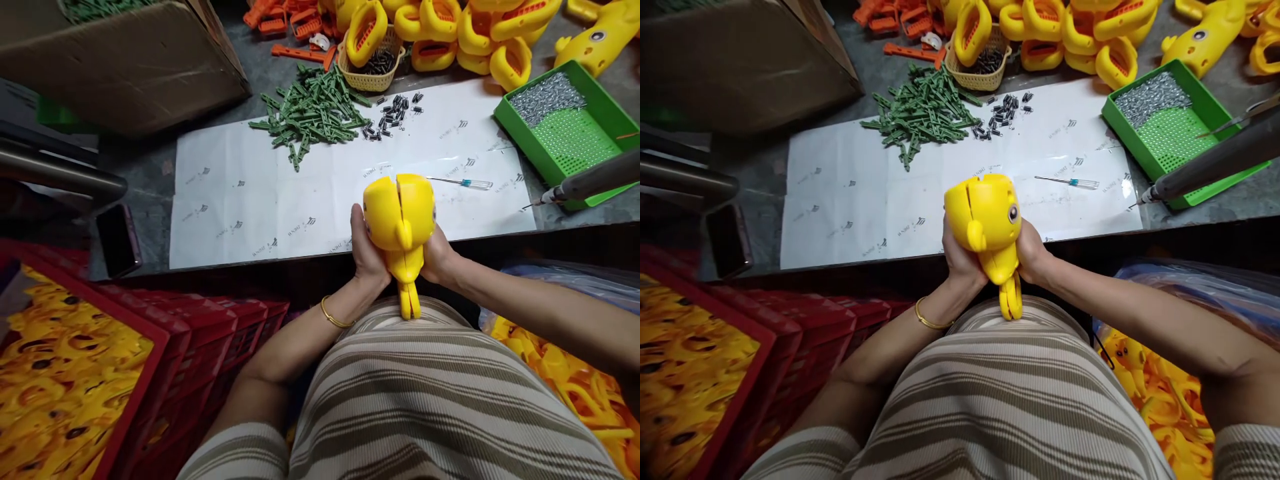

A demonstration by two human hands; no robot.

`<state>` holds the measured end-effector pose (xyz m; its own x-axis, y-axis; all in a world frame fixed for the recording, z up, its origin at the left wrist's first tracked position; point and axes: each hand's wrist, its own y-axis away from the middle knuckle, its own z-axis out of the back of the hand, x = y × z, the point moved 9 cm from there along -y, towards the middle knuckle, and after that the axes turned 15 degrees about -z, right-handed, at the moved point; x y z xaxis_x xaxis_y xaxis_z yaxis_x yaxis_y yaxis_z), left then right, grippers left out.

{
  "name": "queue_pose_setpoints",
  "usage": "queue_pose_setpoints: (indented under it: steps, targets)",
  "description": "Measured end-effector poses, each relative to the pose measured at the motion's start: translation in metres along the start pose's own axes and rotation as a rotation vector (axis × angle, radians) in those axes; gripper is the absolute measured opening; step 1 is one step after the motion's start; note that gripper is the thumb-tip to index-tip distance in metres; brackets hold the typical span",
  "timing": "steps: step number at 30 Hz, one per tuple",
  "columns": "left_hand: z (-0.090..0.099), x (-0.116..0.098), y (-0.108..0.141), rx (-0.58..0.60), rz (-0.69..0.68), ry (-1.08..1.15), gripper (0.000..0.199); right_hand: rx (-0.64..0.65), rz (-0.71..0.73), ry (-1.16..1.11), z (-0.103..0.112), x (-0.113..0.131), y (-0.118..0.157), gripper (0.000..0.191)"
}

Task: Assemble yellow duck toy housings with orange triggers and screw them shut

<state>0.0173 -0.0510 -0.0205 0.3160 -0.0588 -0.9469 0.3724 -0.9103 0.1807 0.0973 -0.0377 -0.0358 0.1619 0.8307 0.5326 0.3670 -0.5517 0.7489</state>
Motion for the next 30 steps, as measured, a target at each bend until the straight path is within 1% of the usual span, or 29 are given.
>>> queue_pose_setpoints:
  steps: [1, 3, 5, 7, 8, 10, 12, 13, 14, 15, 18, 19, 20, 21, 23, 25, 28, 29, 30]
  targets:
    - [0.003, -0.006, -0.005, -0.034, -0.026, 0.043, 0.067, 0.038, -0.036, 0.005, -0.007, 0.002, -0.001, 0.019]
    - [0.01, -0.018, -0.01, -0.086, -0.081, 0.125, 0.062, 0.074, -0.097, 0.044, -0.014, 0.009, 0.002, 0.018]
    - [0.014, -0.032, -0.011, -0.081, -0.142, 0.119, 0.057, 0.116, -0.156, 0.096, -0.018, 0.013, 0.006, 0.021]
    - [0.015, -0.042, -0.01, -0.041, -0.169, 0.106, 0.058, 0.152, -0.194, 0.107, -0.02, 0.014, 0.011, 0.025]
    - [0.013, -0.046, -0.008, -0.009, -0.169, 0.114, 0.061, 0.146, -0.194, 0.093, -0.019, 0.014, 0.012, 0.026]
    - [0.008, -0.05, -0.002, 0.068, -0.171, 0.142, 0.071, 0.084, -0.181, 0.039, -0.012, 0.01, 0.012, 0.026]
    - [0.003, -0.054, 0.003, 0.119, -0.212, 0.127, 0.074, 0.023, -0.181, -0.016, -0.004, 0.001, 0.01, 0.023]
    - [0.003, -0.055, 0.005, 0.125, -0.237, 0.099, 0.073, 0.017, -0.183, -0.024, -0.001, -0.003, 0.009, 0.022]
    - [0.003, -0.054, 0.006, 0.123, -0.251, 0.071, 0.073, 0.011, -0.156, -0.023, 0.001, -0.002, 0.007, 0.021]
    - [0.003, -0.052, 0.007, 0.116, -0.252, 0.057, 0.072, -0.001, -0.091, -0.019, 0.005, 0.004, 0.006, 0.02]
    - [0.0, -0.043, 0.007, 0.127, -0.172, 0.122, 0.071, -0.089, 0.22, -0.015, 0.017, 0.045, 0.018, 0.028]
    - [-0.004, -0.041, 0.008, 0.155, -0.139, 0.151, 0.069, -0.098, 0.277, -0.015, 0.016, 0.057, 0.024, 0.033]
    - [-0.008, -0.041, 0.009, 0.187, -0.111, 0.172, 0.066, -0.077, 0.287, -0.005, 0.011, 0.064, 0.029, 0.039]
    - [-0.013, -0.043, 0.011, 0.216, -0.09, 0.189, 0.062, -0.029, 0.266, 0.016, 0.002, 0.069, 0.034, 0.045]
    - [-0.018, -0.051, 0.013, 0.238, -0.061, 0.23, 0.059, 0.08, 0.198, 0.07, -0.017, 0.071, 0.043, 0.051]
    - [-0.023, -0.055, 0.018, 0.264, 0.022, 0.279, 0.062, 0.131, 0.159, 0.134, -0.029, 0.068, 0.053, 0.054]
    - [-0.032, -0.053, 0.03, 0.32, 0.202, 0.285, 0.072, 0.122, 0.173, 0.249, -0.03, 0.064, 0.061, 0.054]
    - [-0.033, -0.051, 0.032, 0.32, 0.238, 0.276, 0.072, 0.116, 0.208, 0.287, -0.029, 0.065, 0.063, 0.054]
    - [-0.032, -0.05, 0.034, 0.295, 0.243, 0.273, 0.068, 0.11, 0.252, 0.315, -0.028, 0.066, 0.065, 0.053]
